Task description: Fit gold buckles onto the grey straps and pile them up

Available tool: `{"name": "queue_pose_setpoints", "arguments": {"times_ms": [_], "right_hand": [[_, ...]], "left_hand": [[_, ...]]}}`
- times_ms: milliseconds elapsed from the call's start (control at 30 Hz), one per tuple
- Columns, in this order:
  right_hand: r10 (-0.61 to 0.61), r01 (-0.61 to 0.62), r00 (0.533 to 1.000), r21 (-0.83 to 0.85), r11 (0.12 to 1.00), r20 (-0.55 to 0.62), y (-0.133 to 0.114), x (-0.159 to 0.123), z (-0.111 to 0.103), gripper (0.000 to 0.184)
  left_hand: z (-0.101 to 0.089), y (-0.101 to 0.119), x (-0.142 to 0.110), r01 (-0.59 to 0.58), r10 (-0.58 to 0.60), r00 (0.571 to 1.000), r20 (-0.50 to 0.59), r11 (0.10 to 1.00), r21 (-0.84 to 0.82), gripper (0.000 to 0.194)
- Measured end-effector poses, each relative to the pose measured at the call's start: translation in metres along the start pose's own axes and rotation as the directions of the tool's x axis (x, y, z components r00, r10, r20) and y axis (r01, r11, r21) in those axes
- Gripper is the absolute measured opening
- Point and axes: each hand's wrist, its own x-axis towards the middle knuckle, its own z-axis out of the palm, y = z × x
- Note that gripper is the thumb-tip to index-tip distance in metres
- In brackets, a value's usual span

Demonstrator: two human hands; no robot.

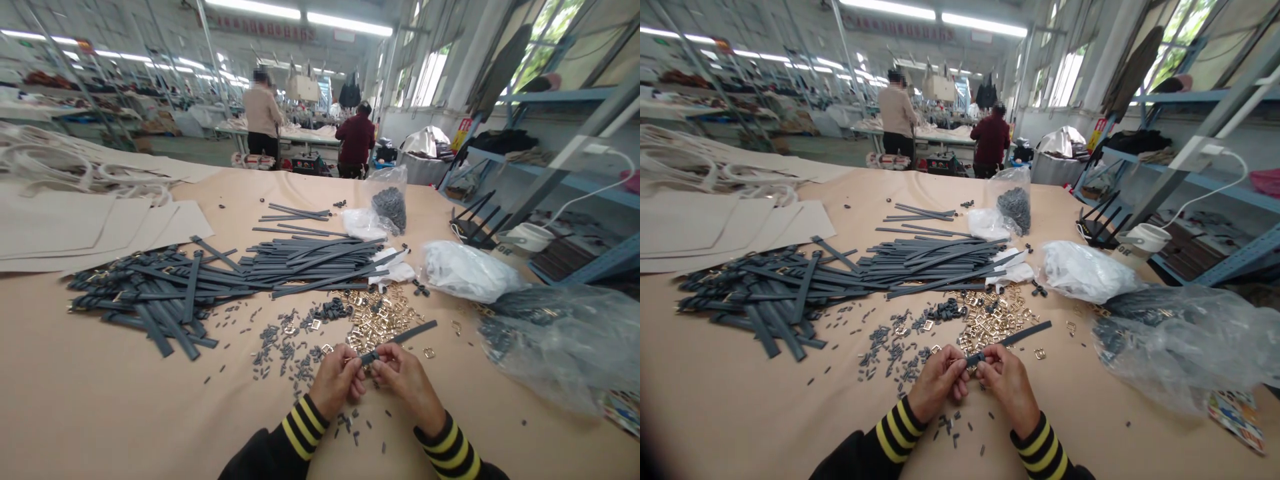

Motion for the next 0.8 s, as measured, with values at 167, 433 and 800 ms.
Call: {"name": "queue_pose_setpoints", "arguments": {"times_ms": [167, 433, 800], "right_hand": [[0.008, -0.008, 1.000, 0.015, 1.000, 0.006, 0.004, 0.000, 0.000, 0.040], [-0.018, 0.016, 0.999, 0.045, 0.999, 0.032, -0.001, -0.005, 0.007, 0.039], [-0.035, 0.031, 0.989, 0.028, 0.999, 0.147, 0.000, -0.004, 0.000, 0.033]], "left_hand": [[-0.001, -0.006, 0.001, -0.025, 0.024, 1.000, 0.020, 1.000, 0.019, 0.025], [-0.001, -0.016, 0.001, -0.092, 0.092, 0.996, 0.009, 0.988, 0.127, 0.022], [-0.002, -0.013, -0.002, -0.083, 0.079, 0.995, 0.059, 0.994, 0.070, 0.021]]}}
